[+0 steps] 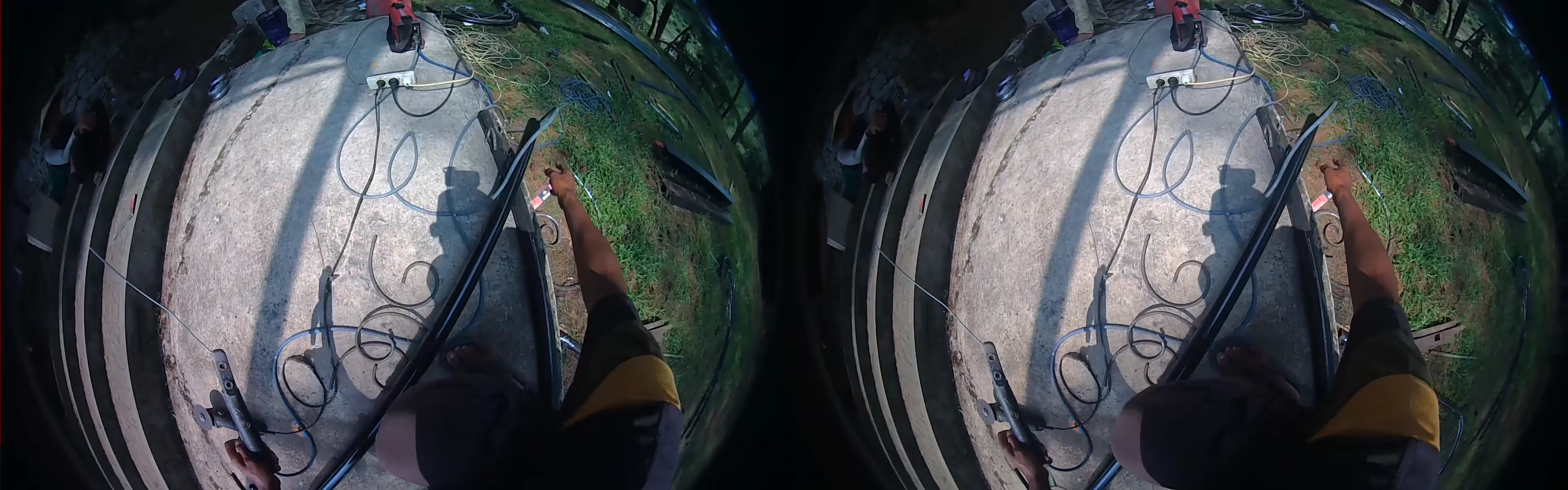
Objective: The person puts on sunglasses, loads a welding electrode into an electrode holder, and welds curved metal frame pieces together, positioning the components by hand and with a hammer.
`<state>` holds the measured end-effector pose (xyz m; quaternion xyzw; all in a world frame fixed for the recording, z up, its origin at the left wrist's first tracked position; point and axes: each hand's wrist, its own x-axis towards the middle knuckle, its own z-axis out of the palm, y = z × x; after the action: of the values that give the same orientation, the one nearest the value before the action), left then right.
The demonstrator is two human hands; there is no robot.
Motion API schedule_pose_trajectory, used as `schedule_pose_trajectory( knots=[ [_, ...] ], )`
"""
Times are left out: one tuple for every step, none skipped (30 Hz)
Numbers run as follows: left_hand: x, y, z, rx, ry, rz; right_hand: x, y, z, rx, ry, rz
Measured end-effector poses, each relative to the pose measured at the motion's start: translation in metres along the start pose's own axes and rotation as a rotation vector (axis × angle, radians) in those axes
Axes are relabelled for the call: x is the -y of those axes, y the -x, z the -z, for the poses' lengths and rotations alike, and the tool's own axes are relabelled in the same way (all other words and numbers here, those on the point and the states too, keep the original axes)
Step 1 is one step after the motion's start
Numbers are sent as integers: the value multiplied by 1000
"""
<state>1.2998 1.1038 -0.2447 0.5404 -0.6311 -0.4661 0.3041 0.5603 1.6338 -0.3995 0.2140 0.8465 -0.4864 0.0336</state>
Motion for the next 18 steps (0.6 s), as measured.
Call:
schedule_pose_trajectory(
  knots=[
    [23, -20, 5, -63, -61, -20, -2, -42, -5, -88, 41, 98],
    [24, -23, 1, -52, -92, -17, -10, -83, -10, -173, 88, 197],
    [26, -26, -10, -30, -100, -12, 10, -95, -7, -125, 59, 143],
    [20, -29, -19, -13, -117, -7, 27, -103, -6, -70, 30, 82],
    [-15, -12, -35, 6, -237, 243, 28, -129, -11, -73, 31, 107],
    [-17, -10, -55, 4, -251, 243, 31, -157, -16, -77, 28, 138],
    [-17, -9, -69, -99, -202, 256, 36, -169, -23, -68, 32, 123],
    [-17, -6, -85, -200, -147, 267, 44, -182, -27, -86, -58, 156],
    [-29, 0, -100, -155, -141, 278, 44, -199, -34, -104, -148, 188],
    [-28, -2, -111, -155, -149, 285, 47, -217, -35, -101, -141, 182],
    [-24, -1, -118, -205, -142, 293, 52, -231, -33, -24, -160, 146],
    [-21, -1, -123, -255, -139, 301, 51, -239, -35, -133, -49, 134],
    [-10, 0, -120, -256, -152, 310, 51, -247, -36, -240, 61, 110],
    [4, -2, -109, -241, -262, 289, 46, -256, -31, -234, 70, 98],
    [11, -4, -104, -224, -367, 267, 38, -278, -22, -267, 126, 313],
    [10, -3, -103, -224, -377, 272, 48, -271, -16, -294, 181, 532],
    [8, -3, -103, -214, -432, 284, 63, -267, -19, -431, 262, 388],
    [-1, -2, -111, -202, -487, 294, 62, -274, -16, -429, 266, 384]
  ],
)
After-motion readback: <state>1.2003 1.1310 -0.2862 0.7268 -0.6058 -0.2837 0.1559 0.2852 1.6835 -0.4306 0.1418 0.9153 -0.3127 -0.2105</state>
